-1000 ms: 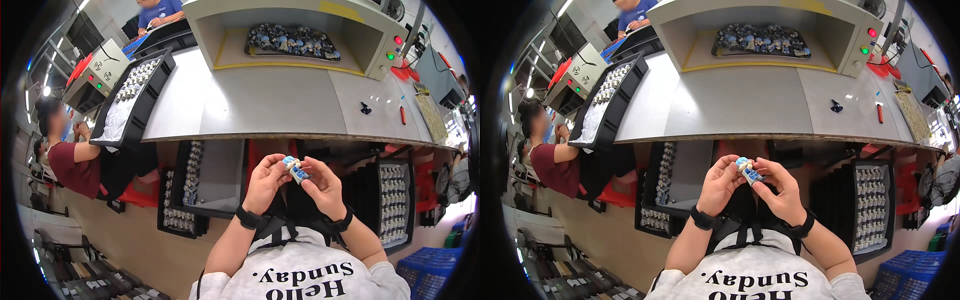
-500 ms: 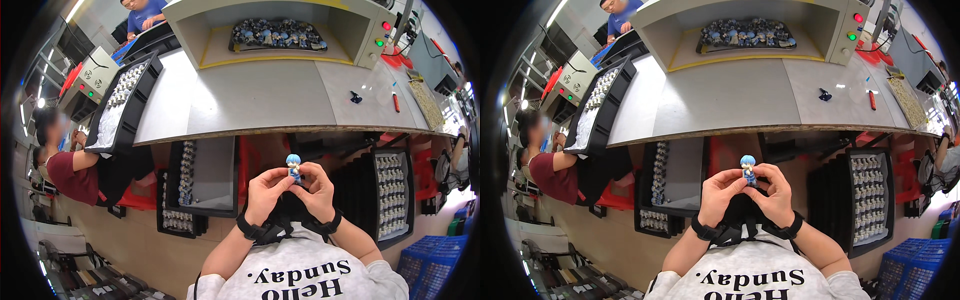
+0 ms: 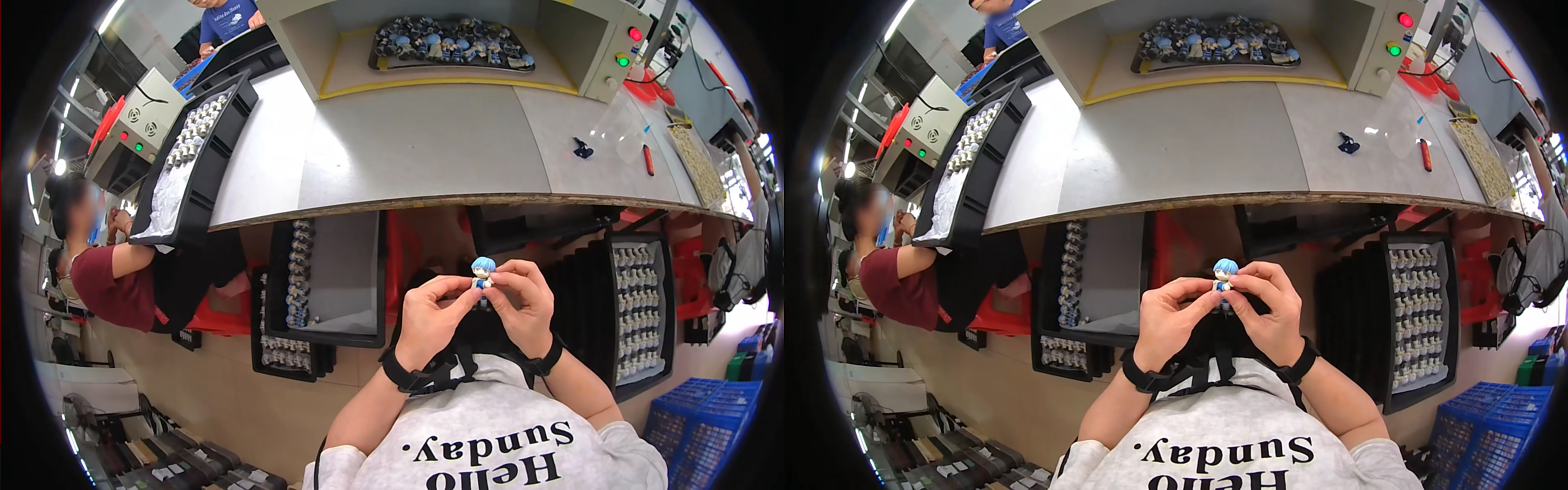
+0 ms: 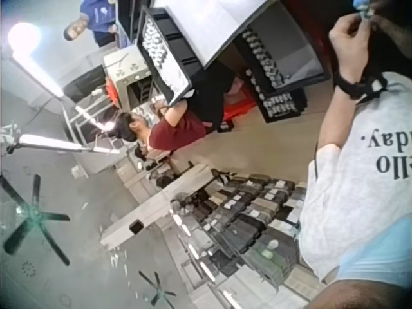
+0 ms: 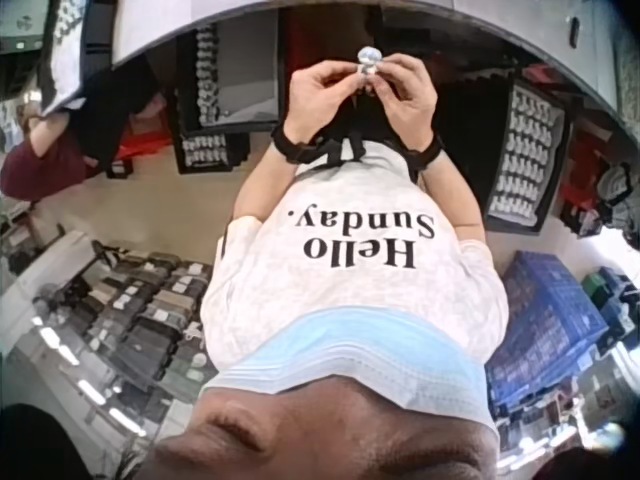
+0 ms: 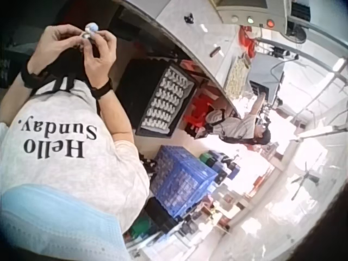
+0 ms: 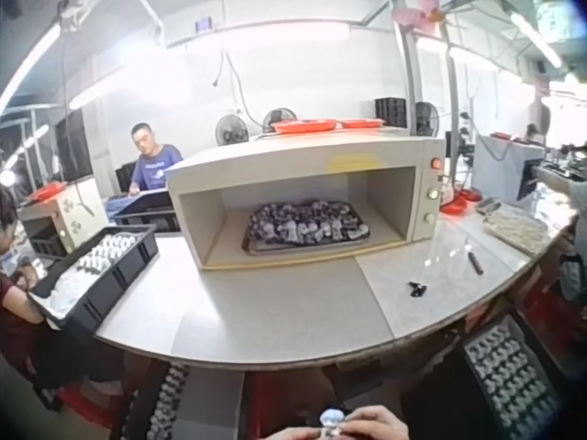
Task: The person assembles small blue figurines by hand, picking them up from a tray and applying glue to specific parts. They then place the assembled figures into a drying rack. The process is repeated for multiple units.
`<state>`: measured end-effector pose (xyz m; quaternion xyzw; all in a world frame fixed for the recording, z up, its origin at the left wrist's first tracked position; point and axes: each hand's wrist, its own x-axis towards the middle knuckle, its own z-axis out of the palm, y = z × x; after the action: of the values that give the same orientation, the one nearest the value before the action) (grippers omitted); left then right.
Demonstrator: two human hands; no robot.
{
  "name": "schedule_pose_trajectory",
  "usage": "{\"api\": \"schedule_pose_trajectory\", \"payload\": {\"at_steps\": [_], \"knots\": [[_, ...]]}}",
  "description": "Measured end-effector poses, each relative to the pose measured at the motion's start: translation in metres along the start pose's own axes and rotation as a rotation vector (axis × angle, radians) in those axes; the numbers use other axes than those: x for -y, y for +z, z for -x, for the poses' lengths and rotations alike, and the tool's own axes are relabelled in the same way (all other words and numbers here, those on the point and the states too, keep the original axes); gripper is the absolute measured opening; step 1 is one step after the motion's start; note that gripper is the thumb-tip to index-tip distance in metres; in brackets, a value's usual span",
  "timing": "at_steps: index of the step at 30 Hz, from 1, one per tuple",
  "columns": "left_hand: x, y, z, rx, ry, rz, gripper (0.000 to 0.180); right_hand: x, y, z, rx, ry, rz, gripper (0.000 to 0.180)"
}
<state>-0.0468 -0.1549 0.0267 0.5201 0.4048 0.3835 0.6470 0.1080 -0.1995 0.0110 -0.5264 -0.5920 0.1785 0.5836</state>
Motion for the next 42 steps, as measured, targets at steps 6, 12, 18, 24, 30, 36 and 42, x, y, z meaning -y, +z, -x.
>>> {"api": "schedule_pose_trajectory", "payload": {"at_steps": [6, 12, 18, 24, 30, 36, 42], "knots": [[-0.011, -0.002, -0.001, 0.056, 0.063, -0.139, 0.017, 0.008, 0.003, 0.006, -0.017, -0.027, 0.058, 0.018], [-0.017, -0.004, -0.002, 0.104, 0.149, -0.348, 0.017, 0.01, 0.002, 0.006, -0.013, -0.127, 0.156, 0.02], [-0.02, -0.008, -0.007, 0.183, 0.167, -0.503, 0.017, 0.013, 0.002, 0.006, -0.011, -0.186, 0.233, 0.021], [-0.021, -0.01, -0.009, 0.227, 0.167, -0.543, 0.019, 0.009, -0.001, 0.003, 0.01, -0.237, 0.253, 0.022], [-0.019, -0.002, -0.008, 0.127, 0.171, -0.543, 0.016, 0.008, -0.001, 0.005, 0.014, -0.243, 0.239, 0.023], [-0.018, 0.005, -0.005, 0.05, 0.225, -0.69, 0.014, 0.006, 0.002, 0.005, -0.012, -0.22, 0.238, 0.022], [-0.008, 0.006, -0.003, 0.012, 0.376, -0.711, 0.011, 0.007, 0.002, 0.006, -0.036, -0.192, 0.24, 0.021]]}}
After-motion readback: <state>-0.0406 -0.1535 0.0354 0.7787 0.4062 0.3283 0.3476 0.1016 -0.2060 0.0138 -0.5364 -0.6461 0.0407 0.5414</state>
